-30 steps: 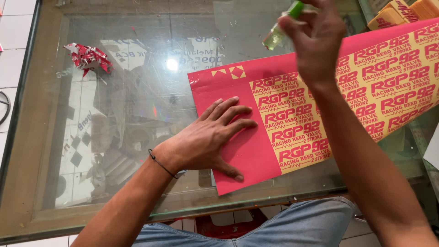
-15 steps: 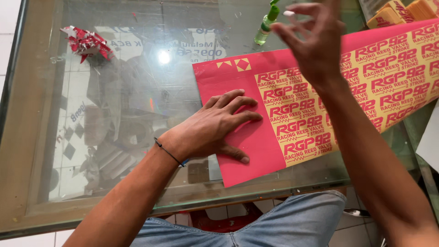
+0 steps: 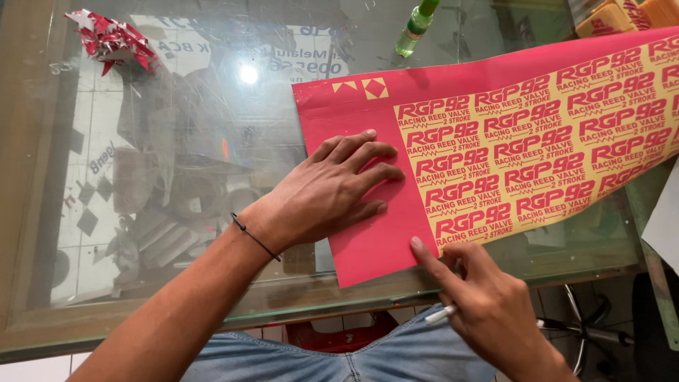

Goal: The person uses a silver craft knife to carefully cut out individual red and yellow stickers from a larger sheet placed on a glass table. They trace the outlines of the text and logos, then peel away the excess material to separate the stickers.

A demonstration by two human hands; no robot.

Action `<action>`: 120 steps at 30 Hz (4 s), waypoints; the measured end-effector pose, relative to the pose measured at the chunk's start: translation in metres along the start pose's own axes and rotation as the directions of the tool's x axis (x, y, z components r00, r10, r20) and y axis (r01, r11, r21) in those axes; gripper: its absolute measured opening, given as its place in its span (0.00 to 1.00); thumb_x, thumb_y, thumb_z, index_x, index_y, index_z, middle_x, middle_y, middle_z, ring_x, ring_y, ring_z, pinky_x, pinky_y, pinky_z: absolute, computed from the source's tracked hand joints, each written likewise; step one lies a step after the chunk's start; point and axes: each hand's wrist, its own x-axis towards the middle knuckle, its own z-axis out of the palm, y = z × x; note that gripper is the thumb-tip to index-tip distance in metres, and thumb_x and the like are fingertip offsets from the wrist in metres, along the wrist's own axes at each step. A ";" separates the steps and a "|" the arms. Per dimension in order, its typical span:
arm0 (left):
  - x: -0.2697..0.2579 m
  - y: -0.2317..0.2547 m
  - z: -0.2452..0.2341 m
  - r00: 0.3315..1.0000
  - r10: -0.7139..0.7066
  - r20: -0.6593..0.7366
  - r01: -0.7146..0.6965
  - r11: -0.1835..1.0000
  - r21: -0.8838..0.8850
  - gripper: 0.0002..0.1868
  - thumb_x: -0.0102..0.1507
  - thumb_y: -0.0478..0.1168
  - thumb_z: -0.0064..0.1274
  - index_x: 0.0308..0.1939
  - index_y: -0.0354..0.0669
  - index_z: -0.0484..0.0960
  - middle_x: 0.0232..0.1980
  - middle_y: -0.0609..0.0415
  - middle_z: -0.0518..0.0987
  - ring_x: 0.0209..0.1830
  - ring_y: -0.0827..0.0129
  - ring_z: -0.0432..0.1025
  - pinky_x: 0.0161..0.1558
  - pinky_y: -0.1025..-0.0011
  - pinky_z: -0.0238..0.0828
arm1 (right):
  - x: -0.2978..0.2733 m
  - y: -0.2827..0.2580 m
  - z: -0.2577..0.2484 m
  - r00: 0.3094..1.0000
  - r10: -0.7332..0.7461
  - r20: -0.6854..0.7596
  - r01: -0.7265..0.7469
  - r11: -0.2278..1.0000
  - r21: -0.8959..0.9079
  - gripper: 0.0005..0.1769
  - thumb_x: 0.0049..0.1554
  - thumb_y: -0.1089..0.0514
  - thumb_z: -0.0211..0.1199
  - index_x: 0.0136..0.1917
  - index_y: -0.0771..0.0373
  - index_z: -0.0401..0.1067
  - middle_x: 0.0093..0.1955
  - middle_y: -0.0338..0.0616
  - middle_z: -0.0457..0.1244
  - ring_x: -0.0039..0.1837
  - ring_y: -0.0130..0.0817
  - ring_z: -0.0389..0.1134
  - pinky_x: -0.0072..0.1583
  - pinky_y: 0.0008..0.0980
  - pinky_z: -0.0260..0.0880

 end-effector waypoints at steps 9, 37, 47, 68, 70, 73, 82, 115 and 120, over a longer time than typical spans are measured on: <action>0.000 -0.001 -0.001 1.000 0.004 -0.018 -0.003 0.999 0.043 0.22 0.69 0.57 0.38 0.61 0.54 0.70 0.68 0.54 0.66 0.72 0.55 0.54 0.68 0.54 0.46 | 0.009 -0.010 0.001 0.963 0.261 0.068 -0.255 0.963 -0.085 0.54 0.35 0.60 0.57 0.74 0.26 0.60 0.51 0.29 0.56 0.46 0.29 0.65 0.31 0.38 0.68; 0.003 -0.007 0.000 0.998 0.016 0.060 -0.022 0.996 0.090 0.22 0.66 0.43 0.41 0.64 0.63 0.69 0.70 0.56 0.64 0.70 0.54 0.56 0.61 0.56 0.53 | 0.053 -0.031 0.006 0.995 0.063 -0.082 -0.068 0.996 -0.059 0.41 0.43 0.63 0.59 0.68 0.30 0.69 0.50 0.40 0.59 0.45 0.39 0.65 0.28 0.40 0.66; 0.001 -0.008 0.002 1.000 0.017 0.015 -0.019 0.992 0.121 0.20 0.67 0.40 0.40 0.63 0.62 0.68 0.68 0.57 0.65 0.69 0.56 0.56 0.62 0.58 0.52 | -0.001 -0.022 0.004 0.972 0.234 0.015 -0.229 0.962 -0.148 0.46 0.43 0.60 0.57 0.74 0.28 0.60 0.51 0.32 0.58 0.43 0.33 0.64 0.31 0.39 0.66; 0.004 -0.007 0.002 1.000 0.028 -0.011 -0.027 0.997 0.069 0.17 0.68 0.42 0.38 0.60 0.60 0.70 0.67 0.55 0.66 0.69 0.55 0.56 0.63 0.57 0.51 | 0.028 -0.014 -0.007 0.978 0.206 0.024 -0.198 0.964 -0.177 0.53 0.32 0.60 0.58 0.73 0.34 0.63 0.49 0.35 0.56 0.49 0.36 0.62 0.32 0.37 0.66; 0.000 -0.004 0.002 1.000 0.003 -0.015 -0.002 0.997 0.075 0.17 0.67 0.42 0.39 0.61 0.60 0.70 0.66 0.55 0.66 0.69 0.55 0.56 0.63 0.57 0.51 | 0.043 -0.025 0.000 0.972 0.228 0.065 -0.219 0.968 -0.120 0.51 0.35 0.59 0.60 0.73 0.36 0.63 0.50 0.38 0.56 0.52 0.38 0.62 0.33 0.40 0.68; 0.003 -0.006 -0.002 1.000 0.021 -0.014 -0.020 0.999 0.035 0.16 0.68 0.46 0.40 0.59 0.59 0.71 0.66 0.55 0.67 0.69 0.54 0.57 0.63 0.56 0.51 | 0.050 -0.053 0.008 0.992 0.100 -0.079 -0.101 0.995 -0.012 0.42 0.45 0.66 0.56 0.73 0.40 0.65 0.52 0.42 0.59 0.49 0.40 0.64 0.39 0.41 0.69; 0.002 -0.008 0.006 0.997 0.007 -0.079 -0.002 0.998 0.064 0.15 0.68 0.42 0.39 0.57 0.61 0.73 0.65 0.58 0.66 0.65 0.57 0.58 0.61 0.58 0.53 | 0.011 -0.037 -0.001 0.973 0.229 0.007 -0.226 0.964 -0.144 0.54 0.33 0.61 0.57 0.75 0.38 0.62 0.49 0.35 0.56 0.54 0.36 0.61 0.36 0.39 0.68; 0.011 -0.016 -0.010 0.999 0.044 0.031 -0.042 0.998 -0.051 0.18 0.67 0.42 0.44 0.61 0.62 0.76 0.63 0.57 0.69 0.61 0.54 0.60 0.55 0.54 0.58 | 0.037 -0.002 -0.010 0.995 0.094 -0.031 -0.099 0.966 -0.238 0.46 0.48 0.69 0.55 0.76 0.36 0.62 0.49 0.41 0.56 0.47 0.43 0.59 0.35 0.40 0.65; 0.010 -0.016 -0.010 0.999 0.047 0.012 -0.047 0.998 -0.044 0.16 0.69 0.42 0.41 0.59 0.62 0.76 0.63 0.58 0.68 0.59 0.55 0.60 0.55 0.55 0.59 | -0.018 -0.016 -0.007 0.992 0.120 -0.044 -0.127 0.957 -0.262 0.50 0.36 0.62 0.54 0.73 0.36 0.64 0.46 0.32 0.57 0.43 0.34 0.61 0.36 0.34 0.63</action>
